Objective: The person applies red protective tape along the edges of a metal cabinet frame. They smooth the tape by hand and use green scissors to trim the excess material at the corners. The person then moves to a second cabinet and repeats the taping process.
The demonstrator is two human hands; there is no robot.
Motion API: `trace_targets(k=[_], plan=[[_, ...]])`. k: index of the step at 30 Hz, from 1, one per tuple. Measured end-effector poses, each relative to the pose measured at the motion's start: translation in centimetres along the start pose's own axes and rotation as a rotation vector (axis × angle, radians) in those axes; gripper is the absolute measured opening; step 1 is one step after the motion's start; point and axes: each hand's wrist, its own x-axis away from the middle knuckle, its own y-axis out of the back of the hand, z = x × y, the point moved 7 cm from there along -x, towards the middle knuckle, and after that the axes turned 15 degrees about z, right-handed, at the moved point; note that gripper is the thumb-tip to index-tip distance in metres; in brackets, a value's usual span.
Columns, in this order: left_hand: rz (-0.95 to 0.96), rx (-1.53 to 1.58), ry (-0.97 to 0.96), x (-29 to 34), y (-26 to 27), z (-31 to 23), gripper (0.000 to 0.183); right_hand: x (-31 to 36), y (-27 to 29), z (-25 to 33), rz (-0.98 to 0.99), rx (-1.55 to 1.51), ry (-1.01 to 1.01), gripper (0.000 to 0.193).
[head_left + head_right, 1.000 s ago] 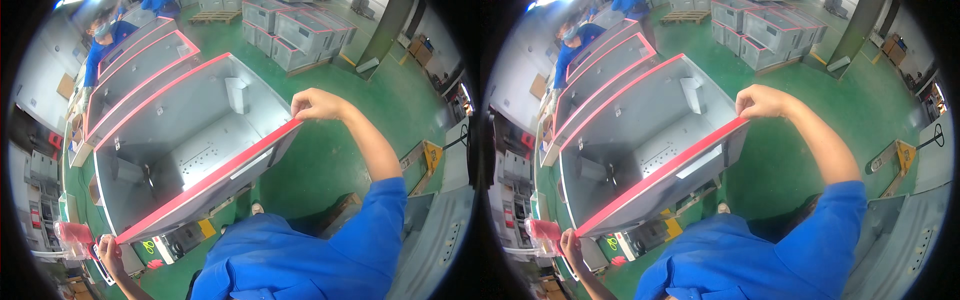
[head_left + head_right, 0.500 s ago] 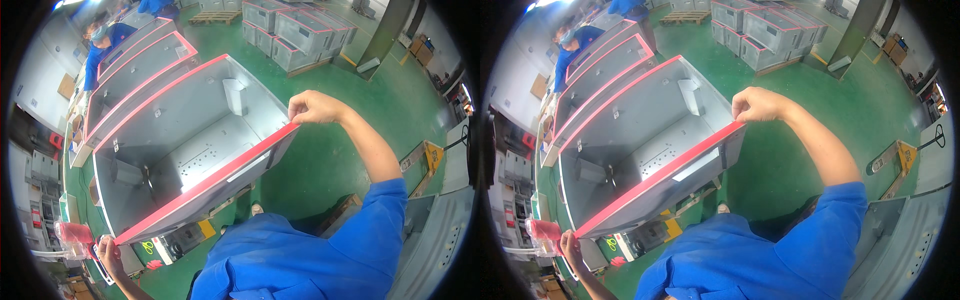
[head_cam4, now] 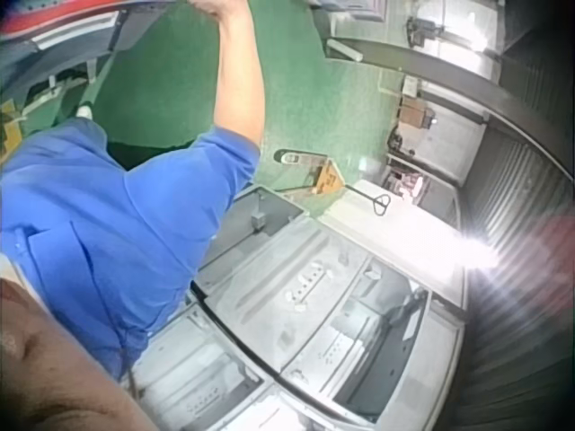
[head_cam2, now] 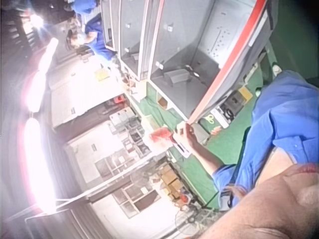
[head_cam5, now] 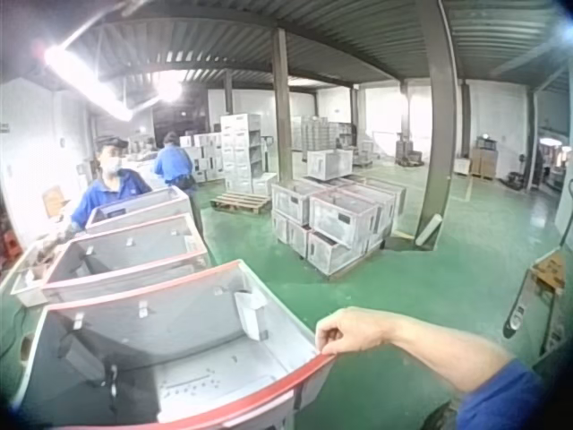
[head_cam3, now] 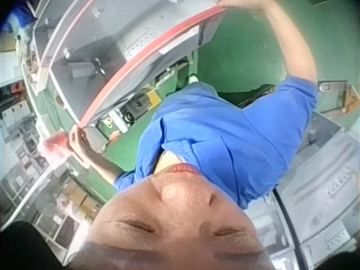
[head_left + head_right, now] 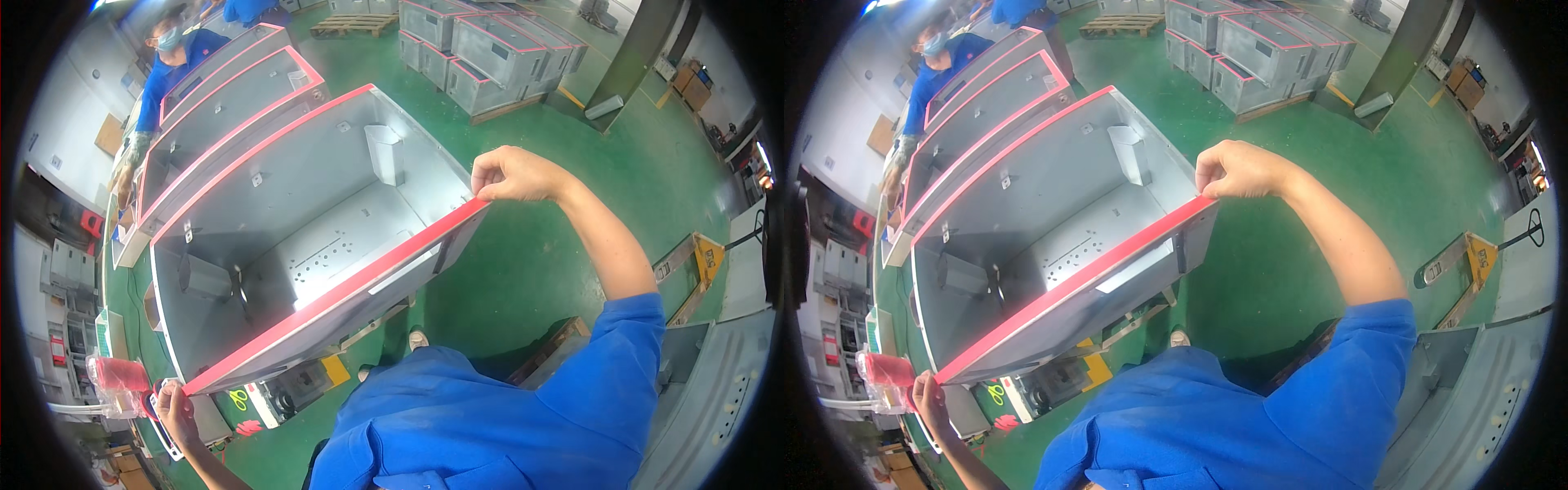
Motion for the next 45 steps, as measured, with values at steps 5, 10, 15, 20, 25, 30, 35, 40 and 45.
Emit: trace_targets(k=[5, 10, 15, 20, 25, 30, 35, 40, 45], plan=[[-0.01, 0.005, -0.003, 0.1, -0.1, -0.2, 0.009, 0.0, 0.0, -0.1, 0.0, 0.001, 0.001, 0.014], [-0.002, 0.0, -0.005, 0.0, 0.0, 0.0, 0.007, 0.0, 0.0, -0.2, -0.005, 0.008, -0.003, 0.015], [-0.019, 0.004, -0.006, 0.1, -0.1, 0.0, 0.008, 0.0, 0.0, 0.1, -0.005, 0.01, -0.014, 0.015], [-0.033, 0.015, 0.001, 0.1, 0.0, 0.2, 0.007, 0.1, 0.0, 0.1, -0.021, 0.029, -0.012, 0.015], [-0.044, 0.024, -0.003, 0.1, -0.1, 0.1, 0.007, 0.3, -0.1, 0.2, -0.069, 0.066, -0.009, 0.01], [-0.051, 0.026, 0.001, 0.2, -0.3, 0.0, 0.008, 1.0, -0.3, -0.3, -0.218, 0.044, -0.001, 0.015], [-0.054, 0.025, 0.002, 0.1, -0.2, 0.0, 0.009, 2.1, -0.2, -3.4, -0.342, -0.151, -0.07, 0.017], [-0.077, 0.013, 0.017, 0.3, 0.0, 0.1, 0.008, 2.2, -1.3, -5.0, -0.362, -0.549, -0.109, 0.02], [-0.082, 0.004, 0.004, 0.2, -0.2, -0.1, 0.008, 1.3, -3.2, -4.8, -0.334, -0.612, -0.09, 0.026]])
